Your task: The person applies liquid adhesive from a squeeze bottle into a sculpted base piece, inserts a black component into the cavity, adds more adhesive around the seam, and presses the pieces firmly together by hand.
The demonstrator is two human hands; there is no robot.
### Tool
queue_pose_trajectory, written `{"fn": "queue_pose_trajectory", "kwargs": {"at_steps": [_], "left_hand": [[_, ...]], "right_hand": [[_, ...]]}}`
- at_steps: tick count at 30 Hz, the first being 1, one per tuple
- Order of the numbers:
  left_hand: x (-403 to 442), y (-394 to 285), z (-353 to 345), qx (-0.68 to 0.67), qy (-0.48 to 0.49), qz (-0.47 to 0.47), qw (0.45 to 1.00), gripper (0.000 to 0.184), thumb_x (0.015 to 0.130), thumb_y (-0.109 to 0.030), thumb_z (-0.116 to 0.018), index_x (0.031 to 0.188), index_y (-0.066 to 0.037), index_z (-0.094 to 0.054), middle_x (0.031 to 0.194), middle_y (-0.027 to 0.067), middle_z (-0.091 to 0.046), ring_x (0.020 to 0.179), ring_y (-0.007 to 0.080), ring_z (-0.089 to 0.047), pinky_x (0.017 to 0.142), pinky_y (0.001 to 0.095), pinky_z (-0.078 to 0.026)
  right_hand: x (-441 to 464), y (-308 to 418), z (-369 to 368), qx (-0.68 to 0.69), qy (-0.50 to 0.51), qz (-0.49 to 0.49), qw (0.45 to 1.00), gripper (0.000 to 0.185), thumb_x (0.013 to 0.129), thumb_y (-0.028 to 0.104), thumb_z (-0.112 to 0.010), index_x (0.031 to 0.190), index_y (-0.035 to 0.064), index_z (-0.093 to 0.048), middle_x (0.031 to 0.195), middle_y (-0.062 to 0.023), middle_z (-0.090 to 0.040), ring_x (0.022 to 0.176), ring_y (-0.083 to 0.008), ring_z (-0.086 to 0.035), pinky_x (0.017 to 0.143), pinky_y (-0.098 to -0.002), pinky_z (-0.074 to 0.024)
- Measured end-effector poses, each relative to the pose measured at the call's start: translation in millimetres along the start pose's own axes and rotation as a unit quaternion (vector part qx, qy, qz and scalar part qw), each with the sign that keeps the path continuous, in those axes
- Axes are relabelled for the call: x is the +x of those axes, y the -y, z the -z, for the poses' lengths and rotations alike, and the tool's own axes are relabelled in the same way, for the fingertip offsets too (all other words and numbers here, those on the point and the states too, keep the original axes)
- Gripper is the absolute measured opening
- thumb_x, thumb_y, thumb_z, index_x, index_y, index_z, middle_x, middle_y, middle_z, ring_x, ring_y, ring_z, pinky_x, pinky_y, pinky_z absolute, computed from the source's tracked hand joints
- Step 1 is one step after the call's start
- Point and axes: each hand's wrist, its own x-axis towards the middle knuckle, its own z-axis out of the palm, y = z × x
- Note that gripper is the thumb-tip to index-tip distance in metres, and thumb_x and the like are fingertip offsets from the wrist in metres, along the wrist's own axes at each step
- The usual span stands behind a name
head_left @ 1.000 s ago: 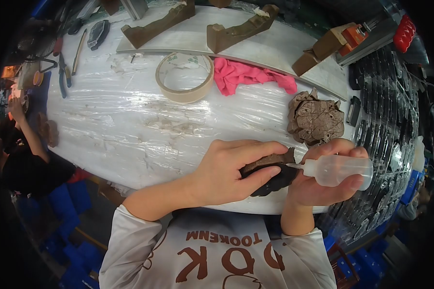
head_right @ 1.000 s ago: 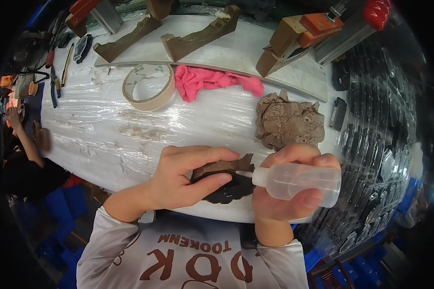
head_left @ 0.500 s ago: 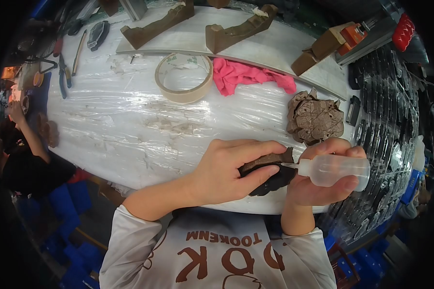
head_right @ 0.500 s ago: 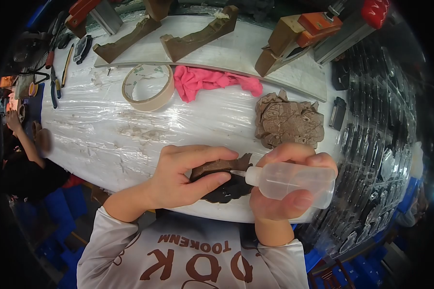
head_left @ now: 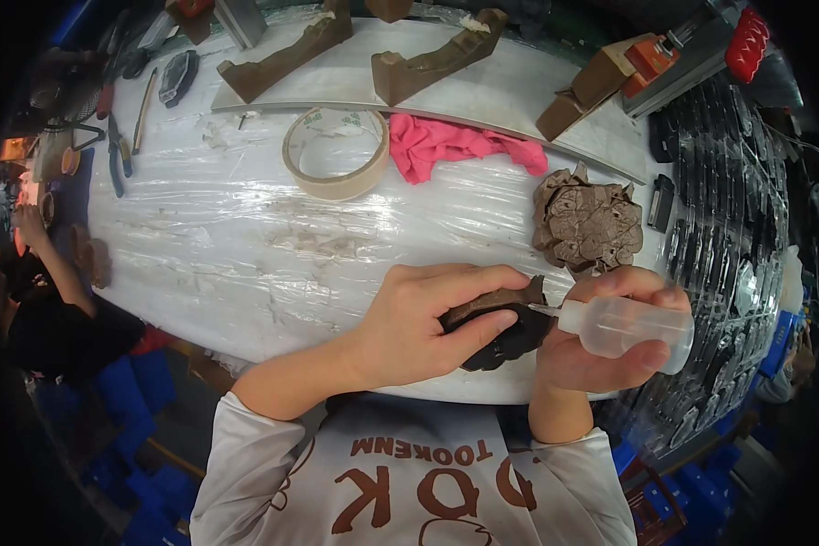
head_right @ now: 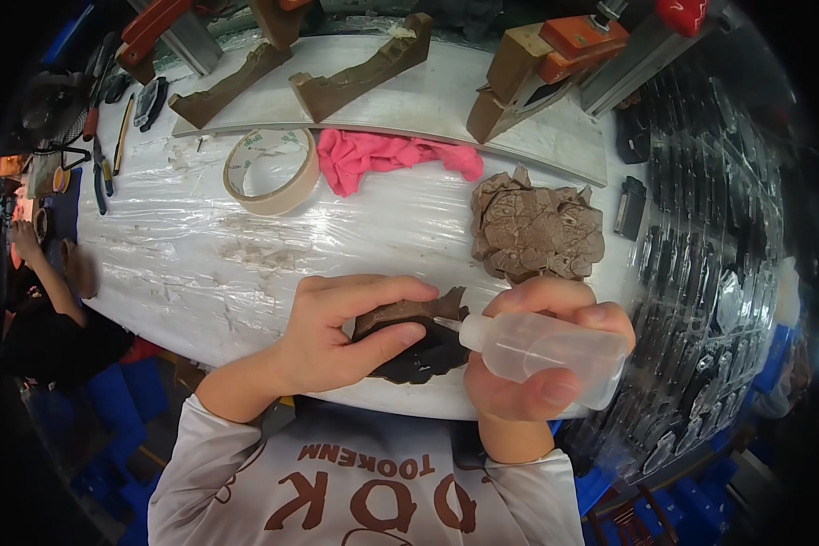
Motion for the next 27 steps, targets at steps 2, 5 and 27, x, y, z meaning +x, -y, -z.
{"fn": "queue_pose_trajectory", "kwargs": {"at_steps": [2, 5, 27], "left_hand": [[-1, 1, 0, 0.000, 0.000, 0.001, 1.000, 0.028, 0.074, -0.002, -0.066, 0.102, -0.003, -0.062, 0.083, 0.0097, -0.066, 0.069, 0.0137, -0.063, 0.062, 0.0226, -0.048], [0, 0, -1, 0.000, -0.004, -0.002, 1.000, 0.028, 0.074, -0.002, -0.066, 0.102, -0.002, -0.062, 0.084, 0.0097, -0.066, 0.069, 0.0129, -0.063, 0.062, 0.0221, -0.048], [1, -6, -2, -0.055, -0.008, 0.069, 0.996, 0.023, 0.077, 0.000, -0.064, 0.099, 0.003, -0.060, 0.077, 0.0034, -0.062, 0.066, 0.0046, -0.053, 0.060, 0.0177, -0.042]], "right_hand": [[-1, 0, 1, 0.003, 0.002, 0.015, 1.000, 0.042, 0.087, 0.045, -0.042, 0.106, 0.0069, -0.039, 0.076, -0.0151, -0.053, 0.052, -0.0140, -0.048, 0.043, -0.0216, -0.0426], [-2, 1, 4, 0.005, 0.010, 0.020, 1.000, 0.045, 0.087, 0.046, -0.043, 0.107, 0.0065, -0.037, 0.077, -0.0159, -0.053, 0.052, -0.0145, -0.049, 0.044, -0.0217, -0.0429], [9, 7, 13, 0.170, -0.020, -0.002, 0.985, 0.047, 0.084, 0.046, -0.051, 0.110, 0.0085, -0.040, 0.091, -0.0129, -0.051, 0.072, -0.0151, -0.055, 0.064, -0.0244, -0.0543]]}}
